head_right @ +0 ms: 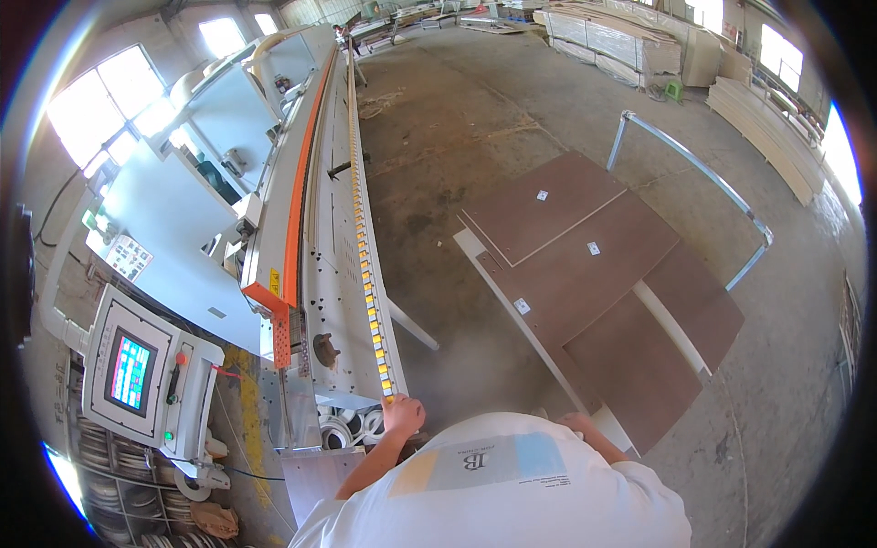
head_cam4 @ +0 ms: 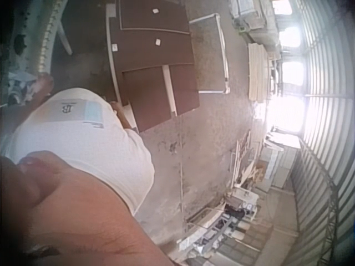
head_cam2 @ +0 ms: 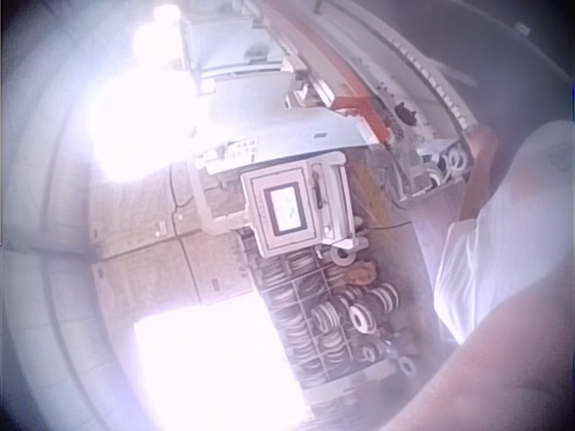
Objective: The person places several wood boards onto the input of an edge-banding machine, aligning each board and using a blower to clear the surface before the machine processes them.
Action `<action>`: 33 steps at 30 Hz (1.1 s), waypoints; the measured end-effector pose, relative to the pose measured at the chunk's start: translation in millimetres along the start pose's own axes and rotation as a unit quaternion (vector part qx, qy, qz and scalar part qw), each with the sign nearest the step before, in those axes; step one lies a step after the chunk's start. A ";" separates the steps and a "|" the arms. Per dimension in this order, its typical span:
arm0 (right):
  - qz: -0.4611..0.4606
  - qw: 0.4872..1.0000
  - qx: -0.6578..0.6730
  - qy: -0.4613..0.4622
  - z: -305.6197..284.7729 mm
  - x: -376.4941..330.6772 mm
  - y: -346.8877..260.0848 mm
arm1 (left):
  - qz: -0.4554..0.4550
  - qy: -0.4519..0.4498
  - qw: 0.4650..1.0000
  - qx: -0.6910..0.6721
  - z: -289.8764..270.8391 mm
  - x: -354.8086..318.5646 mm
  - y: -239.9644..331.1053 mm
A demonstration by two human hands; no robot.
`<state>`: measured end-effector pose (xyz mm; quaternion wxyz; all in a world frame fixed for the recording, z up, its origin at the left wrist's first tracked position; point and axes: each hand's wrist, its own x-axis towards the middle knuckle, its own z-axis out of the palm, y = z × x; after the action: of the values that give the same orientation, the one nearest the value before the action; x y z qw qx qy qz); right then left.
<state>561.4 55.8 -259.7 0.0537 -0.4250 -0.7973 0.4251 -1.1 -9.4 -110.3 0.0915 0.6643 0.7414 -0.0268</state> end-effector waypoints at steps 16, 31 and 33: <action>0.219 0.962 0.162 0.000 38.6 22.1 59.5 | 0.007 0.013 1.000 -0.005 -3.9 -1.4 0.1; 0.310 0.946 0.087 0.032 6.8 9.8 -31.6 | -0.026 0.068 0.991 -0.110 -7.2 4.8 6.5; 0.340 0.932 0.112 0.057 -0.1 -1.8 -43.6 | -0.009 0.112 0.985 -0.130 -12.0 9.8 9.5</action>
<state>534.9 42.4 -227.7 -0.0016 -0.6856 -0.5481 0.4792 6.1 3.3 -99.4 0.0928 0.6388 0.7502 0.1436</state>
